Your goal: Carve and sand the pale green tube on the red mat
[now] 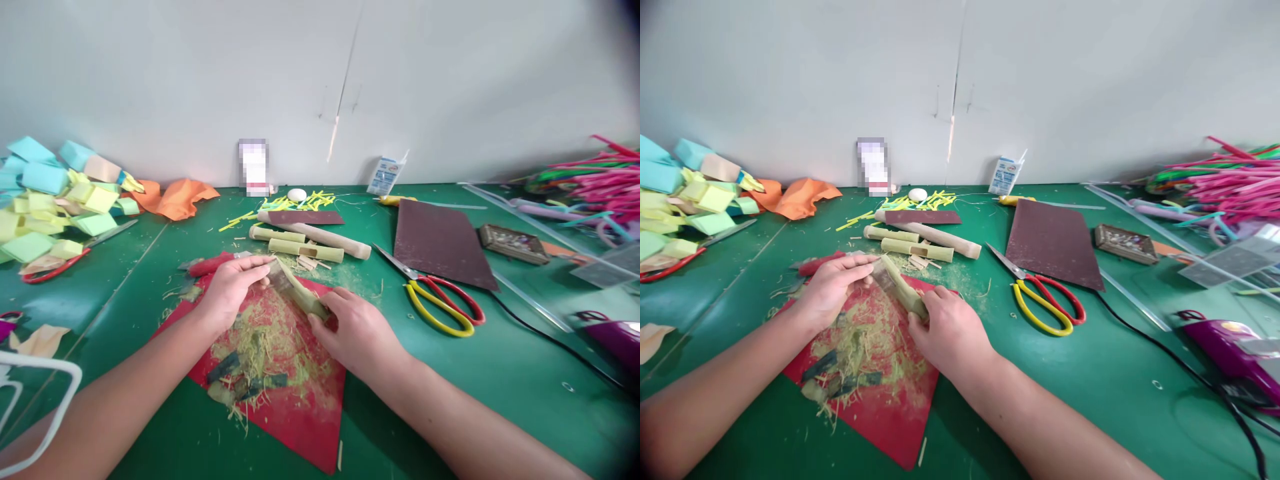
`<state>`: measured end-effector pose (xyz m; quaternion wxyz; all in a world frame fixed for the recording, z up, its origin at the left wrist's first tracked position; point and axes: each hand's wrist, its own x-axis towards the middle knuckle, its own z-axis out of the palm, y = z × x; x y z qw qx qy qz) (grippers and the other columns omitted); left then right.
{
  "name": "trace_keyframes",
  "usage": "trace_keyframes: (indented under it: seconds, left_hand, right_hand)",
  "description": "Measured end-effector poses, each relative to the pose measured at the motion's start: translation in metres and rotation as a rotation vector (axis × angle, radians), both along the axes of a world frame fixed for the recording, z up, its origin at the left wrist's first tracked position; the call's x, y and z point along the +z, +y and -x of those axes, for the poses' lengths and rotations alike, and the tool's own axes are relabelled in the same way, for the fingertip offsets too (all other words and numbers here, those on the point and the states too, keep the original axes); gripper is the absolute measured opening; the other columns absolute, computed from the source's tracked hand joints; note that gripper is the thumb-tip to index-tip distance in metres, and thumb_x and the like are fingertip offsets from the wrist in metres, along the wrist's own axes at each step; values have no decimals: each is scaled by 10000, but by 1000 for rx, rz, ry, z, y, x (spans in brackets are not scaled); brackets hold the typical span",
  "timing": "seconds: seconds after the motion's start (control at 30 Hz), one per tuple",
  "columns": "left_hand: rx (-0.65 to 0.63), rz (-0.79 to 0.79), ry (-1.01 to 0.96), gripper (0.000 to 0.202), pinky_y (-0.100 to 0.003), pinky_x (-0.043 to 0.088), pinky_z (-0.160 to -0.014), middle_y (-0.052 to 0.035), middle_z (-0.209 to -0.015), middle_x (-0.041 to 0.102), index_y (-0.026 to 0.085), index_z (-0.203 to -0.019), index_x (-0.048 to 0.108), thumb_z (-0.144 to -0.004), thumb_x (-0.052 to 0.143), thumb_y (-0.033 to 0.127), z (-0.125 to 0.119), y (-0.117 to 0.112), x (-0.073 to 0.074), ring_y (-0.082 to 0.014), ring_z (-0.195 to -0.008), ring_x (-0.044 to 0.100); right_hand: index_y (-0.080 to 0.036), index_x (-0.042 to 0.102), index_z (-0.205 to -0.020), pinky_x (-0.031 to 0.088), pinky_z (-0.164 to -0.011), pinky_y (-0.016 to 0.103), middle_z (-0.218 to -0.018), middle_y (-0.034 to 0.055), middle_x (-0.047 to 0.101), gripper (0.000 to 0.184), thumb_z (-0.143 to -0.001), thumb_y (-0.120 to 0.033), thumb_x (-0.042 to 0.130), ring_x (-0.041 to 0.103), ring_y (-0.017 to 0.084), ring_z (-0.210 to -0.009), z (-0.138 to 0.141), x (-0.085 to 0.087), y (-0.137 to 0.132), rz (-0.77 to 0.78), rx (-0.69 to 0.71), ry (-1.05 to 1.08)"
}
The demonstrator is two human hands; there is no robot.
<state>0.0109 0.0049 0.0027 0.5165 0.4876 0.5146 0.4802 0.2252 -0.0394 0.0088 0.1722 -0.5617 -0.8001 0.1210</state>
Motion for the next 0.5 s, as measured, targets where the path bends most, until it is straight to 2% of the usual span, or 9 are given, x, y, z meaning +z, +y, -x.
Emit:
trace_keyframes:
  seconds: [0.17,0.27,0.37,0.5]
  left_hand:
    - [63,-20,-24,290,-262,516,-651,-63,-838,681,130,-978,660,-748,694,303,-2,0,-1,-134,-673,632]
    - [107,-107,11,298,-290,543,-649,-86,-889,688,125,-999,641,-768,678,309,-2,1,-2,-166,-709,659]
    - [107,-278,157,250,-302,559,-689,-83,-921,681,136,-990,644,-811,632,309,-1,1,0,-170,-764,663]
    - [40,-605,509,133,-297,531,-800,-57,-947,647,167,-882,676,-853,571,242,2,2,2,-156,-883,617]
  right_hand:
    - [-185,544,-716,336,-598,265,-762,24,549,150,-801,-305,518,487,137,-668,-1,-2,0,-6,-1,2]
    - [-186,547,-730,331,-599,263,-769,22,552,137,-804,-296,509,488,137,-677,-1,-2,0,-11,3,2]
    - [-187,533,-706,317,-583,260,-767,18,550,146,-796,-301,520,475,128,-657,0,0,0,-3,0,-4]
    - [-188,524,-702,306,-579,261,-757,12,543,146,-791,-303,523,474,127,-654,0,2,-1,2,-11,-8]
